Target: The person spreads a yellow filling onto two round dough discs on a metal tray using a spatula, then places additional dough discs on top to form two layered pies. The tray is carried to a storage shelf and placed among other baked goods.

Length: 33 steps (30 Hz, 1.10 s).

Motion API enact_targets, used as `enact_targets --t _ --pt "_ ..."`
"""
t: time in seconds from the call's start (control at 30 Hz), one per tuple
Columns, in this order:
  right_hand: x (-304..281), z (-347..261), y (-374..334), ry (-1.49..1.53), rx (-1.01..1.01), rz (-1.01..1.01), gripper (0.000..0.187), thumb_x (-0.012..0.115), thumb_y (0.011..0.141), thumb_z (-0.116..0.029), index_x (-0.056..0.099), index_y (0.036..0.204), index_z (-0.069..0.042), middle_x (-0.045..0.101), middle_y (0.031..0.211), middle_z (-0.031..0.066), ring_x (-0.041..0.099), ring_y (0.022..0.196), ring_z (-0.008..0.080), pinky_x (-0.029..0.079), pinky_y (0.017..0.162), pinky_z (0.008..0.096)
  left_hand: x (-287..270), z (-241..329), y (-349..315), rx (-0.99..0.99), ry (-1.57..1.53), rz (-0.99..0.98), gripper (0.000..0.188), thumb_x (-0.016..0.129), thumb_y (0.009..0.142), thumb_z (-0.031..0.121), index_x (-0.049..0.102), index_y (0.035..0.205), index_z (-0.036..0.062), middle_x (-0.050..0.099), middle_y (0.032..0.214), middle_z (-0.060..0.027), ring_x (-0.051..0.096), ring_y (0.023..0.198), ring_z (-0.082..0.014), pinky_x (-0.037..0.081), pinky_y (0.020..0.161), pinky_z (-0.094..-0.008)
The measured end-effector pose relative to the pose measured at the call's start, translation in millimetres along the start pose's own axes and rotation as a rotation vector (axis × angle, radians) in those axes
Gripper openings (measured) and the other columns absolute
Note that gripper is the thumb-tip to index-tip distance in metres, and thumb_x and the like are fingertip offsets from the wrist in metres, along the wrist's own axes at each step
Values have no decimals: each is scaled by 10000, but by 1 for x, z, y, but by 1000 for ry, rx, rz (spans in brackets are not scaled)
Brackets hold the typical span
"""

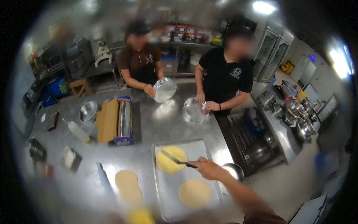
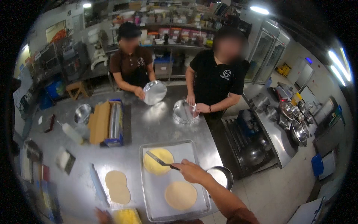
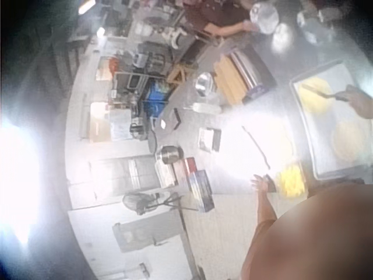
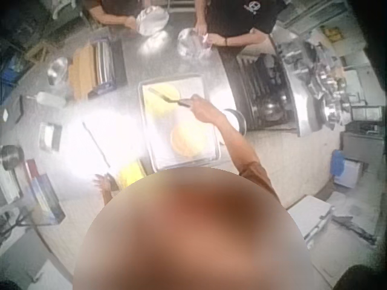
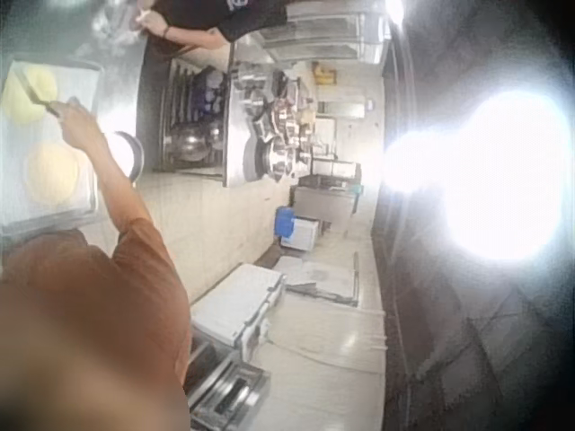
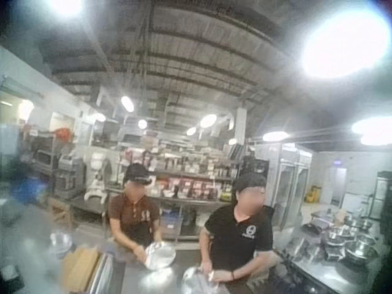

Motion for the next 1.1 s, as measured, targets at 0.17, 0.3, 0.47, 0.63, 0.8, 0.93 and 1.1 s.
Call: enact_targets --t 0.17,0.3,0.47,0.63,0.8,0.93,1.1 --pt "21 8 -12 103 107 51 464 567 992 -142 532 1453 -177 598 1127 231 612 1102 420 499 947 484 19 -10 23 88 -103 -59 956 505 977 564 -4 1651 118 -46 1684 -287 -11 1534 -523 50 1216 -657" --pt "33 32 -16 -107 166 46 412 575 971 -149 579 1382 -175 628 1089 228 635 1074 419 524 916 507 18 -6 15 150 -138 -53 899 542 1018 426 -17 1652 117 -70 1662 -346 3 1526 -555 68 1221 -651" --pt "17 33 -21 -312 50 227 485 644 904 -79 593 1384 -127 608 1014 184 654 923 374 557 787 465 2 3 -6 7 -166 -74 943 528 995 569 -51 1655 225 -98 1684 -286 -50 1522 -563 85 1189 -715" --pt "29 29 11 -438 -95 326 403 607 927 -91 641 1322 -163 600 961 161 656 802 352 555 703 456 13 -17 4 27 -230 -80 842 457 1049 537 -36 1656 224 -82 1700 -242 -13 1554 -477 124 1221 -640" --pt "47 60 47 -452 82 302 364 527 979 -189 647 1317 -251 637 1065 184 685 906 351 577 769 459 20 31 32 423 -342 -63 799 439 1082 478 -22 1658 171 -78 1713 -197 9 1576 -374 97 1262 -523" --pt "35 82 -5 -431 239 283 384 529 966 -150 629 1334 -194 612 1161 198 689 968 366 578 791 469 28 110 37 355 -115 17 796 435 1082 480 -18 1659 170 -80 1713 -197 0 1576 -376 83 1261 -524" --pt "14 75 -91 -314 368 272 432 594 900 -83 636 1321 -172 605 1149 192 706 911 361 582 739 456 21 163 13 340 -64 20 792 430 1083 483 -13 1659 170 -82 1713 -196 -12 1576 -377 66 1260 -525"
Point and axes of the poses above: each hand's wrist, its own y-axis towards the middle knuckle, its own x-axis out of the palm, z = x × y, the point moved 7 cm from there along y, towards the middle knuckle
